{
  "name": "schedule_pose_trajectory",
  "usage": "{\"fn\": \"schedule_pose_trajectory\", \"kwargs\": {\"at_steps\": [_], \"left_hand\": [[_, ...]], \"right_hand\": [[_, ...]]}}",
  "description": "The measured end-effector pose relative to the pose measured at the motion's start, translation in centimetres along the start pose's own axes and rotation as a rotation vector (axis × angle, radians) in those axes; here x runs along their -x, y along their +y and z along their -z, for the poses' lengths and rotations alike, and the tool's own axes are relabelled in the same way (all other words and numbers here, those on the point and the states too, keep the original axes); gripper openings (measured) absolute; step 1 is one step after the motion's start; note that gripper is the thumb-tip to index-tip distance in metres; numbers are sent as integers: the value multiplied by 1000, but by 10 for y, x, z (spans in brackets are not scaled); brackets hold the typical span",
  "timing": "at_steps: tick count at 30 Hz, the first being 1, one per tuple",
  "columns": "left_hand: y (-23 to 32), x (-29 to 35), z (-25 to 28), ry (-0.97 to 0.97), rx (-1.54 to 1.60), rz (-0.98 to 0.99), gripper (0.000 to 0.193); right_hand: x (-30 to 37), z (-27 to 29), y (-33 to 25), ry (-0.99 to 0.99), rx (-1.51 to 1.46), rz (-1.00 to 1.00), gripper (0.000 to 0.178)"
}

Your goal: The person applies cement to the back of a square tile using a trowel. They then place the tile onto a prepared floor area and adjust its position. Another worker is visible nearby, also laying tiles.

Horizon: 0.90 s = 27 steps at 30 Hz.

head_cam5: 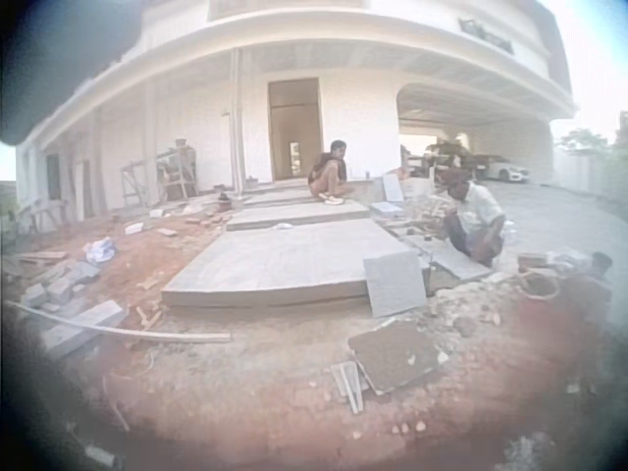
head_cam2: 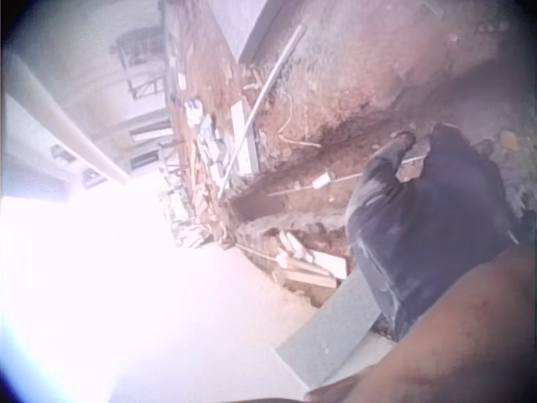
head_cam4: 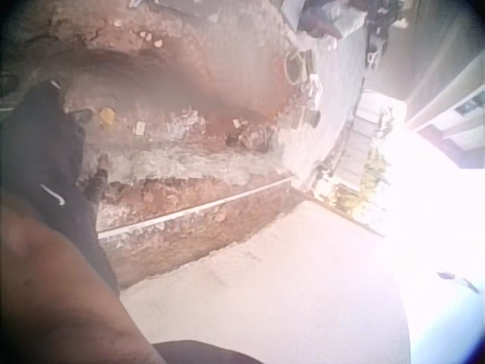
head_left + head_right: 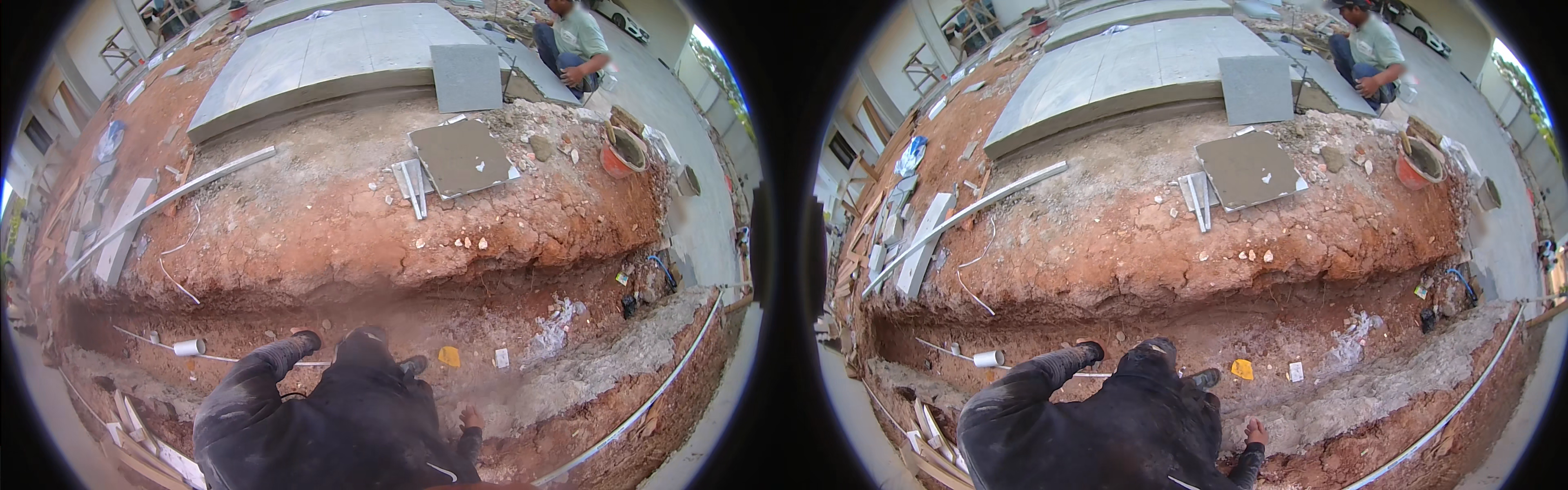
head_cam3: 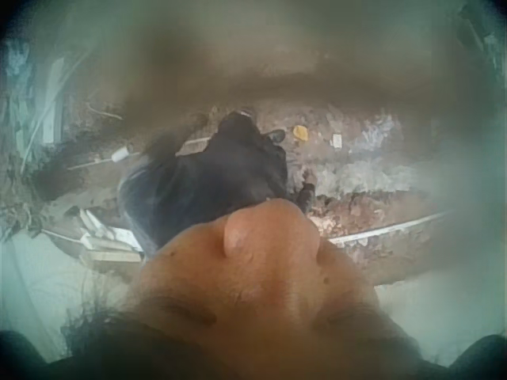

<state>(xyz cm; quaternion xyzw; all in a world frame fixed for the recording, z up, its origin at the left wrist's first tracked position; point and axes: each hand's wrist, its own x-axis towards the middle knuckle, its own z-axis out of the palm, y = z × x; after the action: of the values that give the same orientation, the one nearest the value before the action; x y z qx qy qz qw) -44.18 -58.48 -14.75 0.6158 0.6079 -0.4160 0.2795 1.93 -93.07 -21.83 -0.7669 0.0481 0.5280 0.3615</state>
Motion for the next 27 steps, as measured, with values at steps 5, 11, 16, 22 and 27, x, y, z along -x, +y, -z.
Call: {"fn": "schedule_pose_trajectory", "kwargs": {"at_steps": [5, 11, 16, 22, 27], "left_hand": [[134, 18, 34, -78, -125, -260, 78], [275, 18, 88, -442, 770, -471, 77], [433, 20, 152, -614, 746, -661, 77], [614, 28, 226, -376, 192, -905, 70], [705, 86, 297, -525, 411, -942, 65]], "right_hand": [[7, 13, 1, 57, -222, -59, 54], [1, 6, -56, 30, -325, -66, 44], [-57, 61, -112, 68, -369, 33, 38], [-124, 172, -233, 147, -353, 57, 40], [-153, 266, -348, 237, -296, 151, 43]]}}
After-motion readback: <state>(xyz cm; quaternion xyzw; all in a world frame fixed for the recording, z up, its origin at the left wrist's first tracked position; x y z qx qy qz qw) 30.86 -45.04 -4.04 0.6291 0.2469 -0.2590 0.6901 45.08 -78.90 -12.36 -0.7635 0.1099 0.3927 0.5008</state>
